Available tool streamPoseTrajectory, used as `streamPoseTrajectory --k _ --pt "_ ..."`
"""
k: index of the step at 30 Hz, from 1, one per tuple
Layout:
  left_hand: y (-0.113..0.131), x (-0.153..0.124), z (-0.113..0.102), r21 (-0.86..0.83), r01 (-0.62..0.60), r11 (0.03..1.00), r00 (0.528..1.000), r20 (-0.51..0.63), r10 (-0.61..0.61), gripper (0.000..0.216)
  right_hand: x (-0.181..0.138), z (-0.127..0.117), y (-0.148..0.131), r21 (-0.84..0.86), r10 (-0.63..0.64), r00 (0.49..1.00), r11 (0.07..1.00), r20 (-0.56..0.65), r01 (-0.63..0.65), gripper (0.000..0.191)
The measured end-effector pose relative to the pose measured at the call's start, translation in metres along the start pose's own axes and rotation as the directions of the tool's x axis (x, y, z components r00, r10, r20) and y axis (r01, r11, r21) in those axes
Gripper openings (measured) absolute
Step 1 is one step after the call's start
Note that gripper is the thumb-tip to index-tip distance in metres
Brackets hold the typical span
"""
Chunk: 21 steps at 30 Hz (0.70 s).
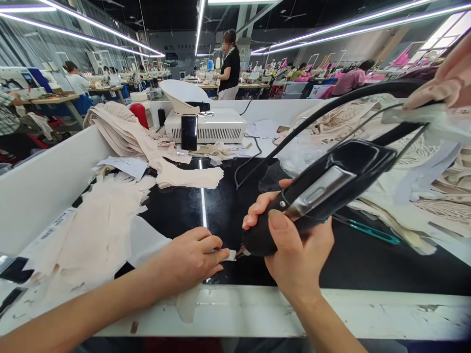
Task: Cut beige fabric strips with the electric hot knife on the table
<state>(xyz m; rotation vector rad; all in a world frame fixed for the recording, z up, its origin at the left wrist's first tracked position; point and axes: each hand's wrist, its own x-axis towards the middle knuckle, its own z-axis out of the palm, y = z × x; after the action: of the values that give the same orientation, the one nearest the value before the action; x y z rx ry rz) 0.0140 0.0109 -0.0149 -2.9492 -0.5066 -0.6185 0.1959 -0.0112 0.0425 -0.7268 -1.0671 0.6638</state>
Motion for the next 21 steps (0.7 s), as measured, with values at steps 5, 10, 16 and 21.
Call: streamPoseTrajectory --k 5,10,16,21 --pt "0.000 0.001 -0.002 -0.007 0.012 1.000 1.000 0.021 -0.012 0.024 -0.002 -0.001 0.002 -0.018 0.003 1.000 1.000 -0.006 -0.004 0.036" --pt "0.000 -0.003 -0.013 -0.114 0.047 0.992 0.998 0.039 -0.043 0.027 -0.002 -0.002 0.001 -0.013 -0.005 1.000 1.000 -0.004 0.005 0.040" --pt "0.000 -0.013 -0.022 -0.165 0.073 0.984 0.997 0.025 -0.069 0.026 -0.001 -0.003 -0.001 -0.024 0.003 1.000 1.000 -0.016 -0.003 0.041" --pt "0.001 -0.021 -0.016 -0.168 0.081 0.982 0.996 -0.011 -0.084 0.024 -0.002 -0.005 -0.003 -0.048 -0.025 1.000 0.999 -0.012 0.025 0.038"
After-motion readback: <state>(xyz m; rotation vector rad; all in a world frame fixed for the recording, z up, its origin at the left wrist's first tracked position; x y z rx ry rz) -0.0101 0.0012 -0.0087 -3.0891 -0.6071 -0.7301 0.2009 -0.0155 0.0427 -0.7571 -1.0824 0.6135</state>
